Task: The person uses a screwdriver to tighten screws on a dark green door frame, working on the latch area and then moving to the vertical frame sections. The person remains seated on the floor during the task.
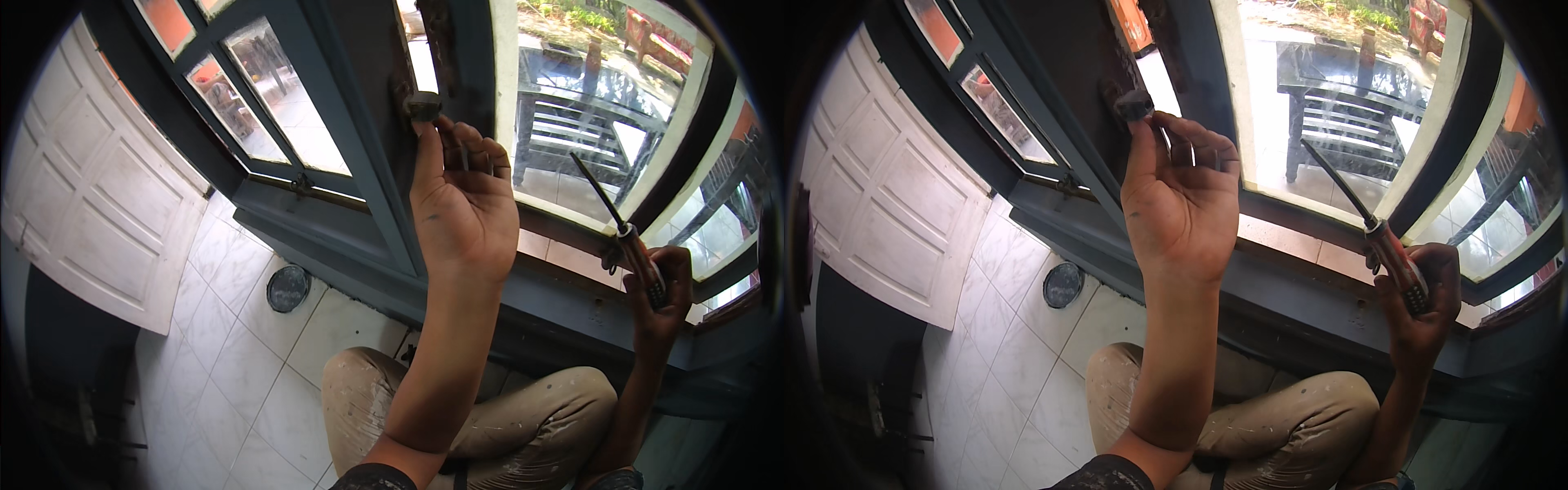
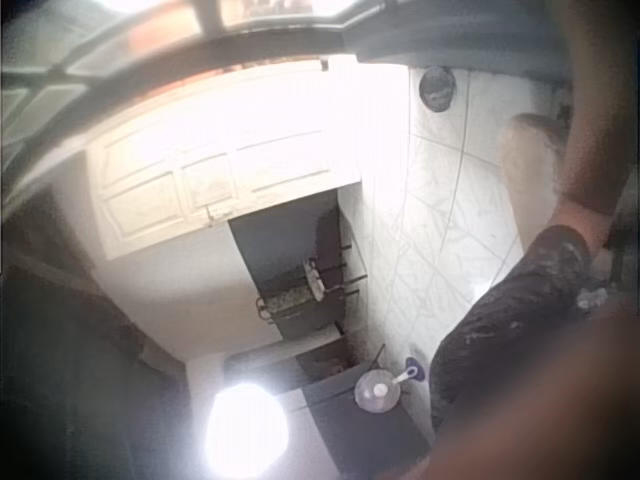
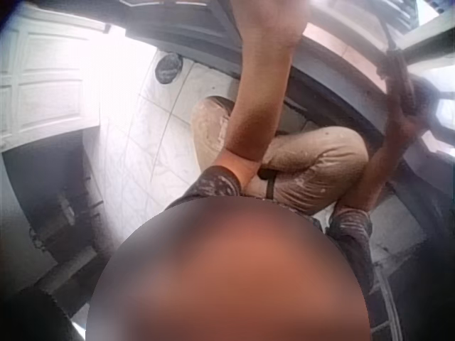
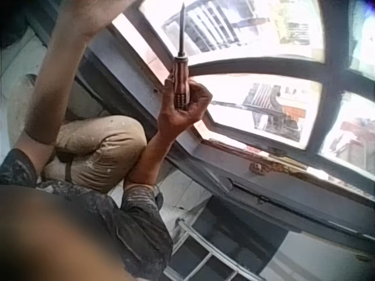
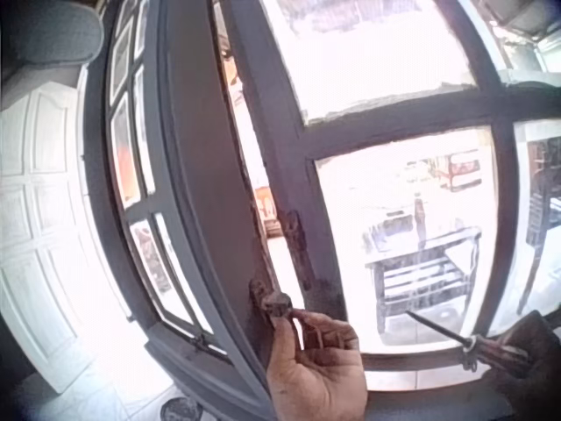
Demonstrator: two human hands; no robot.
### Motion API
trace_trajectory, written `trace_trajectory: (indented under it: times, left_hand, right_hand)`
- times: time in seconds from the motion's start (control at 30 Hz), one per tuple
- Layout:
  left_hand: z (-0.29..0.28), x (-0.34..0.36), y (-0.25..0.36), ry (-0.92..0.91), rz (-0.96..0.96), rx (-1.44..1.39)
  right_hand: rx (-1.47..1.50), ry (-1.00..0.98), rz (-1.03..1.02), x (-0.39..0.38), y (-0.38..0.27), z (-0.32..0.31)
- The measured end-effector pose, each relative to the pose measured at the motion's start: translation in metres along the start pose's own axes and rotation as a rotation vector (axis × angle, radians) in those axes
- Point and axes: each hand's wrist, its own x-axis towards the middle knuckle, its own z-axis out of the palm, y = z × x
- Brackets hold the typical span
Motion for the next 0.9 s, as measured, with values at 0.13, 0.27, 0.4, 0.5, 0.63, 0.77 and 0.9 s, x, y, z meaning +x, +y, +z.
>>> trace_trajectory:
  times: [0.13,0.27,0.4,0.5,0.63,0.77,0.9]
  left_hand:
    - [0.005,-0.006,-0.001,0.124,0.068,0.091]
    - [0.017,-0.011,-0.002,0.174,0.064,0.019]
    - [0.012,-0.007,0.000,0.105,0.012,-0.013]
    - [0.010,-0.006,-0.002,0.140,0.043,0.035]
    - [0.021,-0.014,-0.003,0.251,0.109,0.114]
    - [0.019,-0.011,-0.003,0.224,0.087,0.087]
    - [0.020,-0.009,-0.002,0.230,0.105,0.116]
  right_hand:
    - [0.022,-0.003,0.020,-0.001,0.000,0.001]
    - [-0.022,-0.020,0.008,0.000,-0.002,0.000]
    - [-0.004,-0.028,0.014,0.000,-0.001,-0.001]
    - [0.012,-0.031,0.021,0.000,-0.002,0.001]
    - [0.005,-0.033,0.024,-0.001,0.000,-0.001]
    - [0.027,-0.027,0.033,-0.001,-0.002,0.000]
    - [0.052,-0.031,0.024,-0.001,-0.002,0.000]
